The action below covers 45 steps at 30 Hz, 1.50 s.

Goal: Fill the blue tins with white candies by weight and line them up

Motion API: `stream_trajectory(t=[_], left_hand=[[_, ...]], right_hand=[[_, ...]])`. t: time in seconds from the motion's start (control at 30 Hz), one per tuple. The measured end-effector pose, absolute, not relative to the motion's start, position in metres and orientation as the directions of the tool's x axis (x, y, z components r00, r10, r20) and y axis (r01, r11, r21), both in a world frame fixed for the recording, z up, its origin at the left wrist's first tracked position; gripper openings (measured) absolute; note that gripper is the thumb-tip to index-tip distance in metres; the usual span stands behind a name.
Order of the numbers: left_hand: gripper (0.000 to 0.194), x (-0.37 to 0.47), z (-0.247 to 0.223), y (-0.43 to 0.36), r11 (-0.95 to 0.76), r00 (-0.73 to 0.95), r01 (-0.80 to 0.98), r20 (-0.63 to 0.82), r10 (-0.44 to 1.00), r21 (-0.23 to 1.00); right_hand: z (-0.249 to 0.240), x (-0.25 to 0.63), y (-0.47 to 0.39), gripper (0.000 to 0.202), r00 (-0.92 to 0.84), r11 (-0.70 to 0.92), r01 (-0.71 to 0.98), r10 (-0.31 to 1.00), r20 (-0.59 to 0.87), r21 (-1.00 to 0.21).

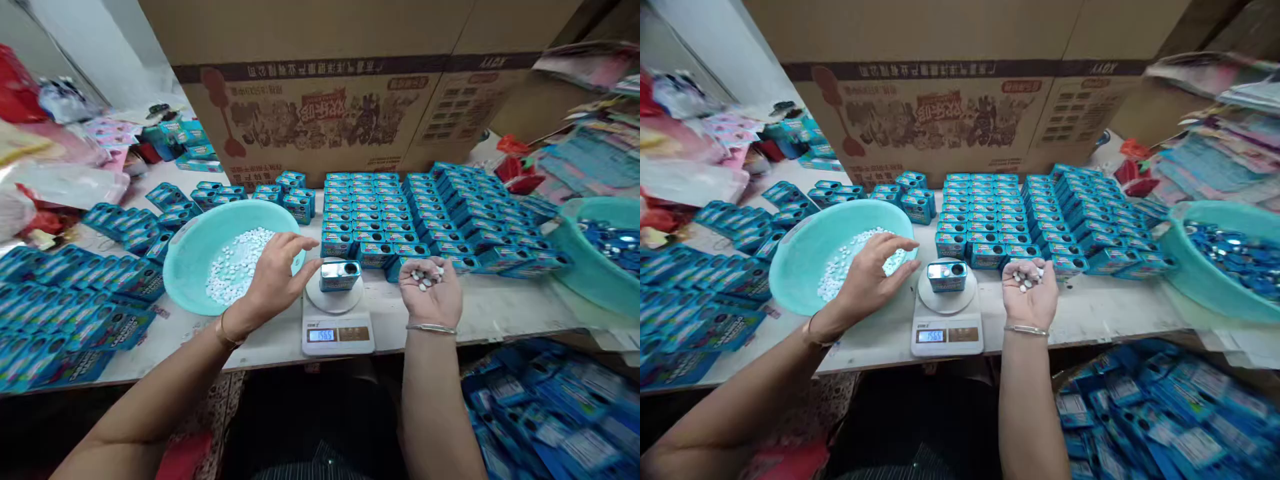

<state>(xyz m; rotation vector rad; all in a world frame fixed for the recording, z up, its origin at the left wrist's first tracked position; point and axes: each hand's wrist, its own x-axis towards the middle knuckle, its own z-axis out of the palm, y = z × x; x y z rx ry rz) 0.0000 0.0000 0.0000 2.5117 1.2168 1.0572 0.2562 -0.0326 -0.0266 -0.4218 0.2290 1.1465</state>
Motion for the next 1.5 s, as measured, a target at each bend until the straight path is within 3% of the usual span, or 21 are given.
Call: stream_trajectory(t=[0.17, 0.3, 0.6, 0.87, 1.0, 1.17, 1.3, 1.5], left_hand=[[0.038, 0.005, -0.011, -0.004, -0.673, 0.490, 0.636, 0.476, 0.730, 0.377], [0.050, 0.016, -0.012, -0.003, -0.677, 0.541, 0.661, 0.420, 0.729, 0.323], [0.021, 0.025, -0.032, -0.015, -0.693, 0.592, 0.720, 0.488, 0.642, 0.037], [0.029, 0.045, -0.050, -0.022, -0.696, 0.641, 0.717, 0.435, 0.632, -0.046], [0.035, 0.061, -0.043, -0.015, -0.688, 0.639, 0.725, 0.402, 0.656, -0.031], [0.054, 0.067, -0.036, -0.002, -0.627, 0.584, 0.773, 0.284, 0.761, 0.090], [0.034, 0.075, -0.031, 0.003, -0.656, 0.632, 0.729, 0.178, 0.755, 0.195], [0.034, 0.136, -0.023, -0.007, -0.785, 0.727, 0.567, 0.295, 0.620, 0.252]], right_hand=[[-0.037, 0.259, -0.037, 0.032, 0.286, 0.254, -0.955, 0.925, -0.250, -0.153], [-0.040, 0.263, -0.042, 0.029, 0.276, 0.251, -0.959, 0.926, -0.256, -0.129], [-0.052, 0.275, -0.049, 0.027, 0.309, 0.286, -0.950, 0.918, -0.249, -0.125], [-0.063, 0.281, -0.049, 0.023, 0.297, 0.278, -0.953, 0.935, -0.195, -0.118], [-0.068, 0.288, -0.052, 0.024, 0.301, 0.280, -0.950, 0.938, -0.171, -0.140], [-0.073, 0.300, -0.057, 0.024, 0.334, 0.309, -0.938, 0.928, -0.168, -0.160], [-0.073, 0.311, -0.064, 0.024, 0.371, 0.346, -0.924, 0.913, -0.168, -0.161], [-0.067, 0.335, -0.081, 0.024, 0.421, 0.398, -0.901, 0.898, -0.127, -0.175]])
